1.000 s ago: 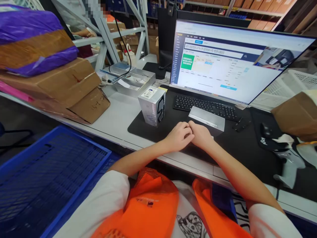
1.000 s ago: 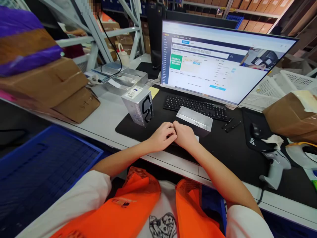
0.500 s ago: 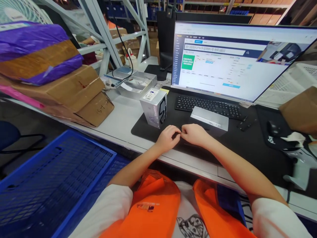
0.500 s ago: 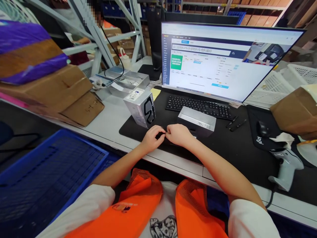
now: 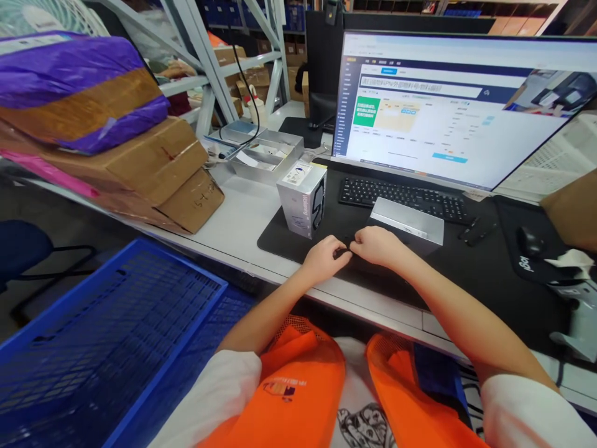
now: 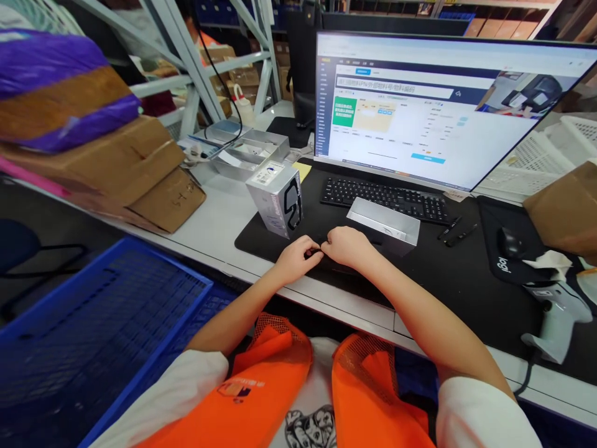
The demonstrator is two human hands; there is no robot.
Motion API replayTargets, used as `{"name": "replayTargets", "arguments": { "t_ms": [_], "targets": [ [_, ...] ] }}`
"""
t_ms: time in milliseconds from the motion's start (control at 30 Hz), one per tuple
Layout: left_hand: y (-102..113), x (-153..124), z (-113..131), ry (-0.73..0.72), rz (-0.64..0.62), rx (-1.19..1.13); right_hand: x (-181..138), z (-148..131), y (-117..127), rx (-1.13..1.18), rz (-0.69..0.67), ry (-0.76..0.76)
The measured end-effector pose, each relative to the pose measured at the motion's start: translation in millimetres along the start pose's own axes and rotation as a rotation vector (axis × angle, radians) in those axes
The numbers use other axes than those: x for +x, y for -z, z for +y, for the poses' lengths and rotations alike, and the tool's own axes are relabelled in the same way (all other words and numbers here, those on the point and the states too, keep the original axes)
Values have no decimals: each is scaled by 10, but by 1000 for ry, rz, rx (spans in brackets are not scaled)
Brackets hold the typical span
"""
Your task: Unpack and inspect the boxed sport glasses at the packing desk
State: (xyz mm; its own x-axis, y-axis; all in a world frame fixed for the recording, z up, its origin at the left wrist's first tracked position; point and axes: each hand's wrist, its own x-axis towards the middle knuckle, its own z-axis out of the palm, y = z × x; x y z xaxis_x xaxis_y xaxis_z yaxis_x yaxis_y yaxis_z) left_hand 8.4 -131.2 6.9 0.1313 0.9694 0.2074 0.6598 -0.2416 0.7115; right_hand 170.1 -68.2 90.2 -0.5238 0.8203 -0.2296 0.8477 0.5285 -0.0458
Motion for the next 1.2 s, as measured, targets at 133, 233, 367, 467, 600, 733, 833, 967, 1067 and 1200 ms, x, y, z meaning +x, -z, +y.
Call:
{"name": "replayTargets", "arguments": {
  "t_ms": [133, 233, 367, 467, 600, 733, 833, 967, 1067, 1200],
  "targets": [
    [1, -64, -5, -72, -71, -102, -207, -79, 13, -25, -17, 16],
    [34, -129, -43, -132, -108, -113, -417, -27, -38, -76, 47, 23],
    [124, -205, -178, -141, -7, -109, -733, 474, -165, 96, 259, -156],
    [112, -186, -187, -186, 137, -24, -920, 887, -306, 544, 428, -225],
    [-80, 11, 75, -338, 194, 66, -1014, 969, -477, 986, 651, -276],
    [-240, 255, 331, -625, 54, 49, -1050, 887, -537, 989, 703, -268],
    [-237, 346, 342, -801, 6, 51, -1102, 1039, -610, 869, 736, -310],
    [-220, 407, 298, -836, 7, 43, -1174, 1369, -799, 756, 498, -326],
    [-292, 480, 327, -719, -93, 21, -1233, 1477, -885, 548, 257, -350],
    [-412, 556, 316, -500, -146, -108, -1328, 1302, -781, 245, 393, -428]
  ]
}}
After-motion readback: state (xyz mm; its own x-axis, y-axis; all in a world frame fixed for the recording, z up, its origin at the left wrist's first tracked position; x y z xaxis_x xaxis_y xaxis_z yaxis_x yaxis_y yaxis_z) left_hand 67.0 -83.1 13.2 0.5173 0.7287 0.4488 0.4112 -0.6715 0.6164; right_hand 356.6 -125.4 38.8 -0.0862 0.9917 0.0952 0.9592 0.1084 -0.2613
